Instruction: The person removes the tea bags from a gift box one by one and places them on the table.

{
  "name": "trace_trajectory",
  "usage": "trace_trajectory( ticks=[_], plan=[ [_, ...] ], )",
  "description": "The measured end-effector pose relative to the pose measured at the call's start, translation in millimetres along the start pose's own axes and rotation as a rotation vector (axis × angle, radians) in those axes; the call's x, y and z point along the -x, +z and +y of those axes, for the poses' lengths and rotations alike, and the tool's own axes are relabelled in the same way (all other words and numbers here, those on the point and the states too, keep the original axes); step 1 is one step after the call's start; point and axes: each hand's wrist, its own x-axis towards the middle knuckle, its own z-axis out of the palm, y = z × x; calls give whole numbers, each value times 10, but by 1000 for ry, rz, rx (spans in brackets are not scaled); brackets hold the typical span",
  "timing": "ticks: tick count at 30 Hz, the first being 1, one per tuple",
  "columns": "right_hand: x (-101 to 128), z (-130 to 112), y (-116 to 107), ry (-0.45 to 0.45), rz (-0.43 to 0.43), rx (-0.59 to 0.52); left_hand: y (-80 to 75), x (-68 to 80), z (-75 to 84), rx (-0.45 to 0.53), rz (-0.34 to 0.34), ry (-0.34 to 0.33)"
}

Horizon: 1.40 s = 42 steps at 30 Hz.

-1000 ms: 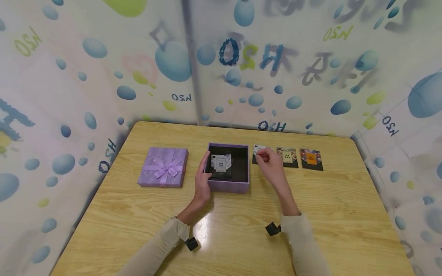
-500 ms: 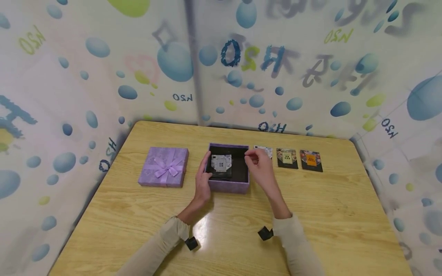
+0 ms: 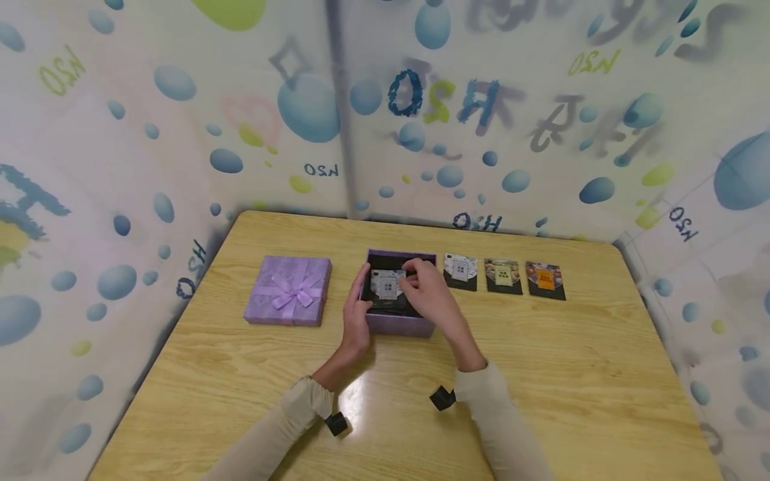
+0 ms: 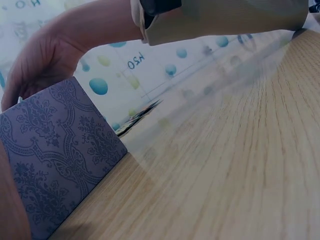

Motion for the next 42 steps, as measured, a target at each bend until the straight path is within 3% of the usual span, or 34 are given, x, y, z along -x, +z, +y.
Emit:
trace_trajectory(
  ticks=[9, 13, 18, 30, 42],
  plan=[
    [-64, -20, 181, 43, -135, 126, 9, 22, -26, 26, -3, -10],
    [-57, -17, 234, 88, -160, 206, 23, 23, -4, 42, -2, -27],
    [-67, -32, 256, 144, -190, 224, 32, 19, 9, 31, 2, -24],
    [-98, -35, 259, 149, -195, 231, 21, -5, -14, 22, 1, 21],
    [-129, -15, 287, 119, -110, 227, 1, -8, -8, -18, 10, 25]
  ],
)
